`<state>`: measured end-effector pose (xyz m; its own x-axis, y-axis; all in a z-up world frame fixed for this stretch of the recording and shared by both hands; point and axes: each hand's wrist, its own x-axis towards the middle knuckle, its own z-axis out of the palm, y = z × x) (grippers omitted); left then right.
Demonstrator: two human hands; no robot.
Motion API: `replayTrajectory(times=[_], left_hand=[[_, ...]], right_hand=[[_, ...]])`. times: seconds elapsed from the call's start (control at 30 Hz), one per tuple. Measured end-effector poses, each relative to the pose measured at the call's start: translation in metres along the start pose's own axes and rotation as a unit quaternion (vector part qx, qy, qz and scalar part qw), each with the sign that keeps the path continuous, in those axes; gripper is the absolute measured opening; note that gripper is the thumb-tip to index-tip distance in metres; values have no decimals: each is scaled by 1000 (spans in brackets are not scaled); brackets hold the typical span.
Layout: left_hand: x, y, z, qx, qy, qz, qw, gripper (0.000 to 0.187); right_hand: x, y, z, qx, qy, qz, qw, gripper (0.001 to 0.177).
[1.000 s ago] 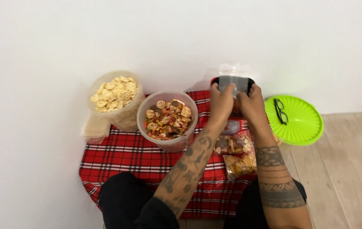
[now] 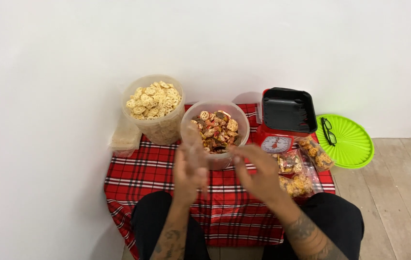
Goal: Portioning snacks from a large container into small plastic bags using a spoon and weighing them.
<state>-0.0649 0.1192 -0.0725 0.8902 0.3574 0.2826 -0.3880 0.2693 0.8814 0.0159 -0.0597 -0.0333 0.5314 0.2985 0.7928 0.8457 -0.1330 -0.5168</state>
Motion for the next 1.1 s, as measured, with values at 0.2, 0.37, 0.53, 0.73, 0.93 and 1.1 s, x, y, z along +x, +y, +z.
replayTrajectory(times=[0.2,0.37,0.53,0.73,0.93,1.1], left_hand=[[18,-26,-82,75,54,51,994,75],[19,-11,-64,33,111,-8,993,79],[17,-38,-56,12,125,-44,991,75],[19,-41,-50,29,180,36,983,80],[25,-35,-43,56,144,-37,987,80],[23,-67,-47,159,176,37,971,81]], right_hand=[[23,32,0,-27,-1,20,999,29],[-6,52,15,-39,35,89,995,26],[-20,64,24,-37,16,118,992,27],[-22,62,26,-12,7,166,986,16],[-11,90,30,-6,-21,153,988,18],[31,73,19,-80,-81,52,992,10]])
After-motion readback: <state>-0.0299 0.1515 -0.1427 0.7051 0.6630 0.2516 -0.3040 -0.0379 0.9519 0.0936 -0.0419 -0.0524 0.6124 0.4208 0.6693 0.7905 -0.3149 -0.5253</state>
